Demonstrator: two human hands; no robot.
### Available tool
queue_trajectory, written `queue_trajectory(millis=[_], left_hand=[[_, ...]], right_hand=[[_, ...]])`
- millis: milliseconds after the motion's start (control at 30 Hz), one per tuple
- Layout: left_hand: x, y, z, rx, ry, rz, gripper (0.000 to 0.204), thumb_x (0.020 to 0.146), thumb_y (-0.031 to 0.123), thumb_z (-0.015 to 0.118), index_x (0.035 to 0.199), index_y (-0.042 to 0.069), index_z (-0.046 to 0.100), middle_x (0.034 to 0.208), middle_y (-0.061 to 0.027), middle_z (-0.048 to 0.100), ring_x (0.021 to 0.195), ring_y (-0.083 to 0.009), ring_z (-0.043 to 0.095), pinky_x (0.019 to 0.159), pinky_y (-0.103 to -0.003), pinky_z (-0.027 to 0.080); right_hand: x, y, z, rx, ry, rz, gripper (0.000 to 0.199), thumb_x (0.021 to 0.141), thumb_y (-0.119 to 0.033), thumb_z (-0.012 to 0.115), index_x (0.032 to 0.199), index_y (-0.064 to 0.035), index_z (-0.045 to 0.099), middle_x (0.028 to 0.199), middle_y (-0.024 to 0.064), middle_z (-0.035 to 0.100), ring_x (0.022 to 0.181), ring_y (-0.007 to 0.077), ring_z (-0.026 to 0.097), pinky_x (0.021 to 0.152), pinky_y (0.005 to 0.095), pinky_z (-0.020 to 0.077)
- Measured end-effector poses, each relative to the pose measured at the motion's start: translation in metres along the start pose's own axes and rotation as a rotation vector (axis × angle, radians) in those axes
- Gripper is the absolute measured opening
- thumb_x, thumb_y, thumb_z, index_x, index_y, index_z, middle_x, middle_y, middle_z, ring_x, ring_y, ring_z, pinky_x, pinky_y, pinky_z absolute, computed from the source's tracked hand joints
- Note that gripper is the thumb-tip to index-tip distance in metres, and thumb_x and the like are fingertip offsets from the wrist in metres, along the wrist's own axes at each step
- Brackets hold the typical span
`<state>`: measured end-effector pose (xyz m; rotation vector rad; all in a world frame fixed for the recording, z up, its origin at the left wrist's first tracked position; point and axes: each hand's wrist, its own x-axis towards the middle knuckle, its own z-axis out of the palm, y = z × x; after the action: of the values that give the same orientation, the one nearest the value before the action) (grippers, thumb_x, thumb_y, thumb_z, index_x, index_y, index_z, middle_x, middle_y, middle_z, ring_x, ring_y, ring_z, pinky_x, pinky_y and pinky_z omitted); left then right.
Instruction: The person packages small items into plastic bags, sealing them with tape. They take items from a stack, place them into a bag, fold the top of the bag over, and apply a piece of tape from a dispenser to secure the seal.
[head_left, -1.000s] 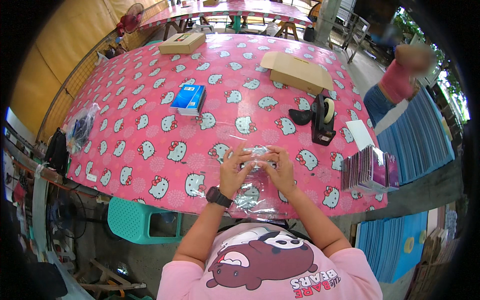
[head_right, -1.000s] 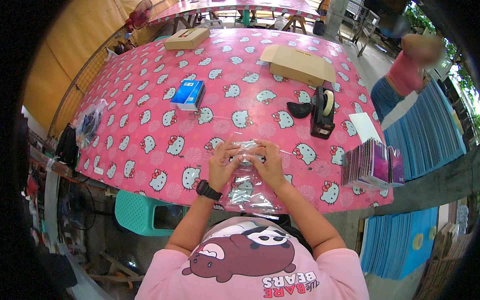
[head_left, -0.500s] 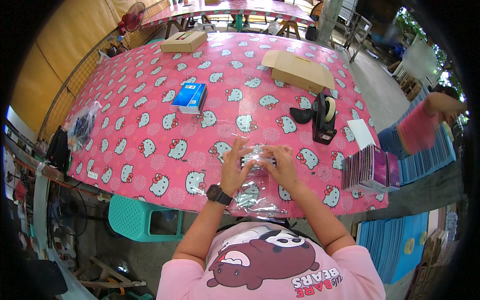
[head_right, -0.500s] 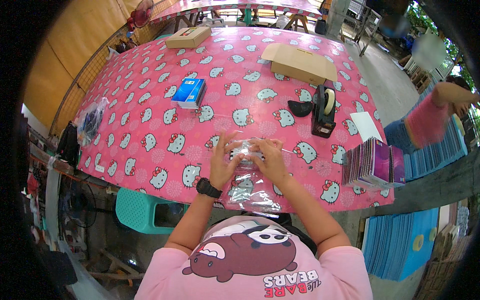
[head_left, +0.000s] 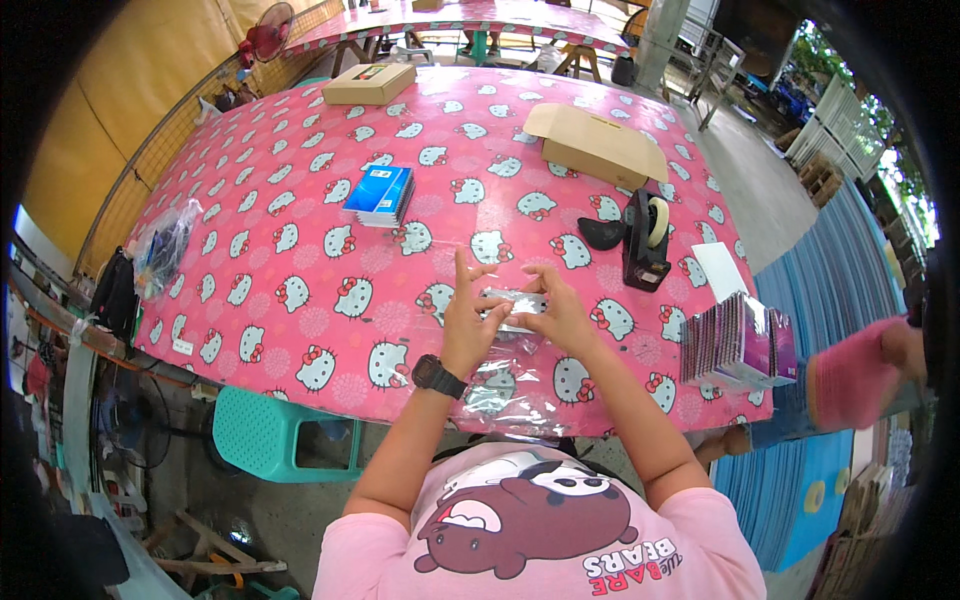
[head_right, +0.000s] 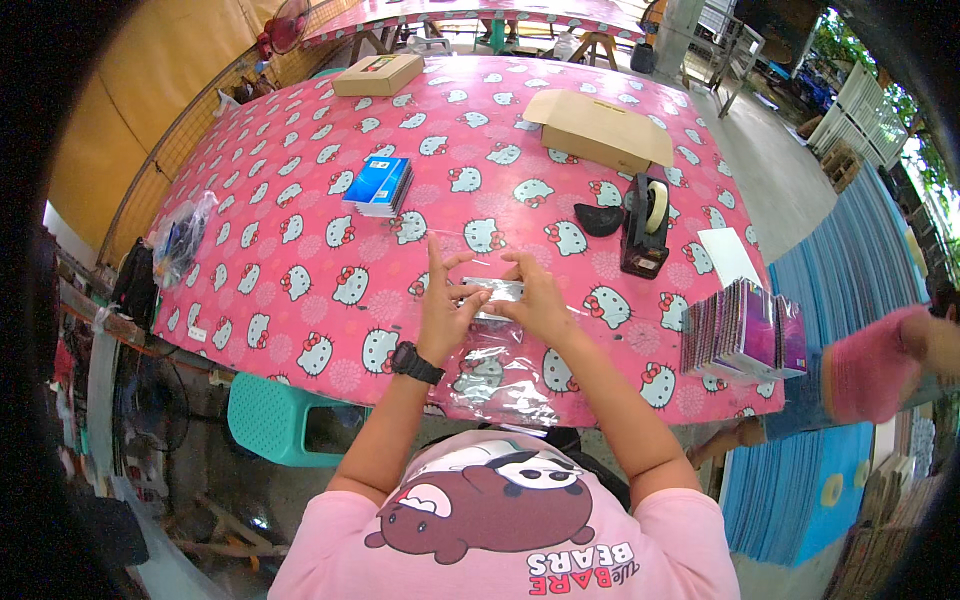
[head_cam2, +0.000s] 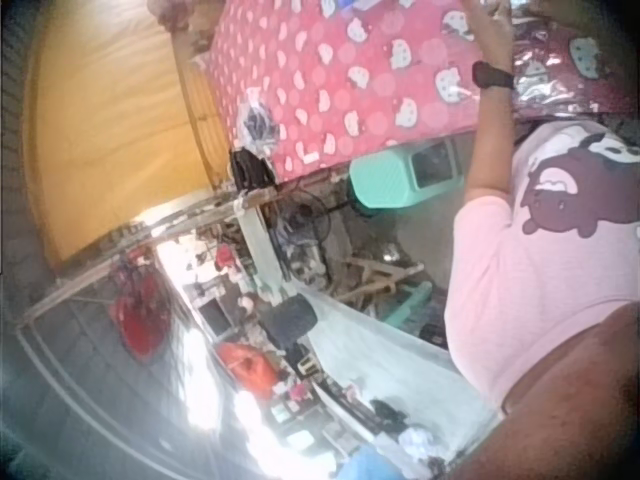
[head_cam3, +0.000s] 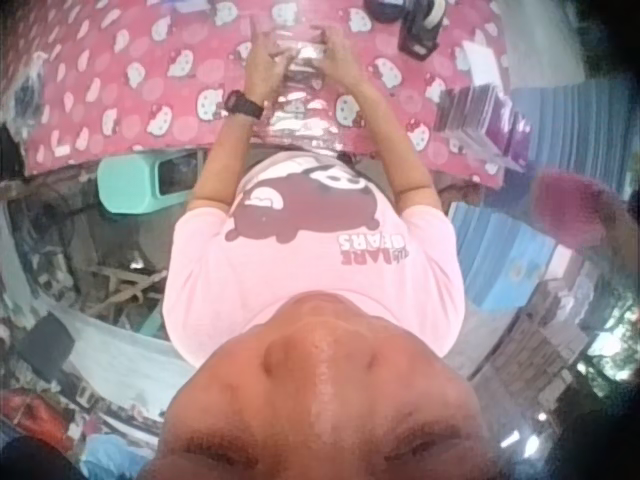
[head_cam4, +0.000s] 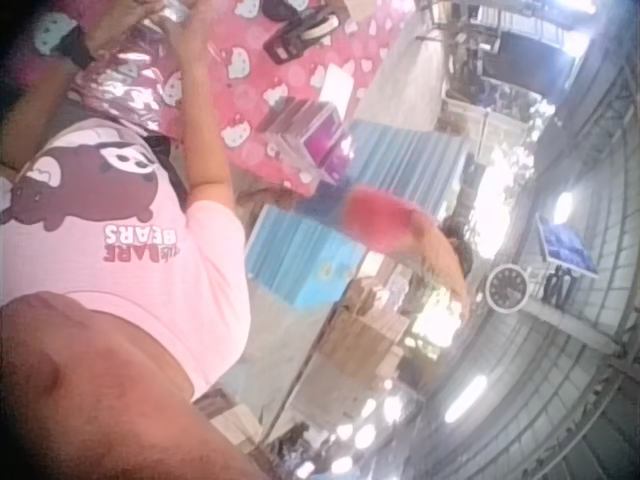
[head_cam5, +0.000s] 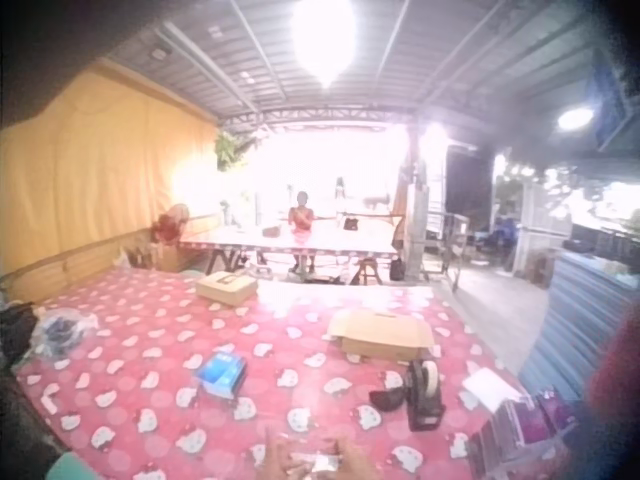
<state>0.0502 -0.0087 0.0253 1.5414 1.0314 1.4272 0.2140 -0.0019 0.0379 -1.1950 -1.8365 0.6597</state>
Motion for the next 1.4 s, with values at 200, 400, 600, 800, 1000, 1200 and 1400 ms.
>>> queue_trajectory(millis=[200,400,600,800,1000,1200,1400], left_hand=[[0.010,0.010,-0.001,0.243,0.091,-0.052,0.093,0.073,-0.002,0.067,0.146,0.010,0.011,0.131,-0.0225,0.044,0.110,-0.0263,0.054,0.090,-0.039,0.043],[-0.046,-0.001,0.008,0.649,0.021,0.215,0.072,0.074,0.017,0.068,0.138,0.009,0.035,0.139,-0.0166,0.037,0.134,-0.0235,0.029,0.102,-0.051,0.021],[-0.056,0.008,0.017,0.861,-0.181,0.232,0.072,0.067,0.022,0.068,0.133,0.011,0.042,0.138,-0.0046,0.042,0.129,-0.0218,0.037,0.097,-0.046,0.021],[-0.055,0.008,0.019,0.817,-0.176,0.237,0.072,0.064,0.018,0.068,0.132,0.013,0.045,0.136,-0.0034,0.044,0.127,-0.0208,0.038,0.099,-0.047,0.020],[-0.051,0.009,0.021,0.797,-0.190,0.232,0.072,0.063,0.016,0.067,0.132,0.013,0.045,0.136,-0.0033,0.045,0.127,-0.0203,0.038,0.100,-0.048,0.018],[-0.054,0.007,0.016,0.820,-0.159,0.213,0.072,0.063,0.016,0.067,0.132,0.014,0.045,0.135,-0.0032,0.046,0.127,-0.0202,0.038,0.101,-0.048,0.018],[-0.055,0.007,0.020,0.766,-0.158,0.193,0.077,0.063,0.019,0.067,0.135,0.015,0.041,0.135,-0.0050,0.044,0.127,-0.0212,0.037,0.100,-0.049,0.018]], right_hand=[[0.012,0.009,0.004,0.249,-0.059,0.247,0.055,0.066,-0.009,0.080,0.112,-0.0040,0.050,0.071,0.0003,0.051,0.066,0.0091,0.050,0.060,0.0241,0.0414],[0.023,0.024,0.004,0.398,-0.121,0.345,0.046,0.069,-0.007,0.076,0.108,-0.0050,0.052,0.064,-0.0024,0.050,0.057,0.0059,0.046,0.053,0.0209,0.0359],[0.014,0.033,-0.004,0.469,-0.054,0.296,0.033,0.078,-0.005,0.065,0.109,-0.0073,0.054,0.078,0.0042,0.062,0.071,0.0097,0.057,0.064,0.0243,0.0436],[0.004,0.147,-0.125,-0.022,0.832,0.380,0.037,0.081,-0.011,0.064,0.114,0.0004,0.049,0.095,0.0116,0.065,0.088,0.0175,0.060,0.078,0.0299,0.0463],[0.009,0.201,-0.166,-0.150,0.760,0.636,0.043,0.079,-0.011,0.069,0.114,0.0010,0.048,0.086,0.0113,0.065,0.078,0.0153,0.060,0.074,0.0274,0.0463],[-0.028,0.165,-0.125,0.168,0.866,0.258,0.037,0.078,-0.002,0.069,0.108,0.0019,0.048,0.080,0.0077,0.063,0.071,0.0135,0.060,0.065,0.0234,0.0456],[-0.044,0.200,-0.107,0.691,0.845,0.626,0.033,0.078,0.001,0.068,0.104,-0.0005,0.049,0.080,0.0073,0.063,0.059,0.0098,0.057,0.048,0.0199,0.0415]])
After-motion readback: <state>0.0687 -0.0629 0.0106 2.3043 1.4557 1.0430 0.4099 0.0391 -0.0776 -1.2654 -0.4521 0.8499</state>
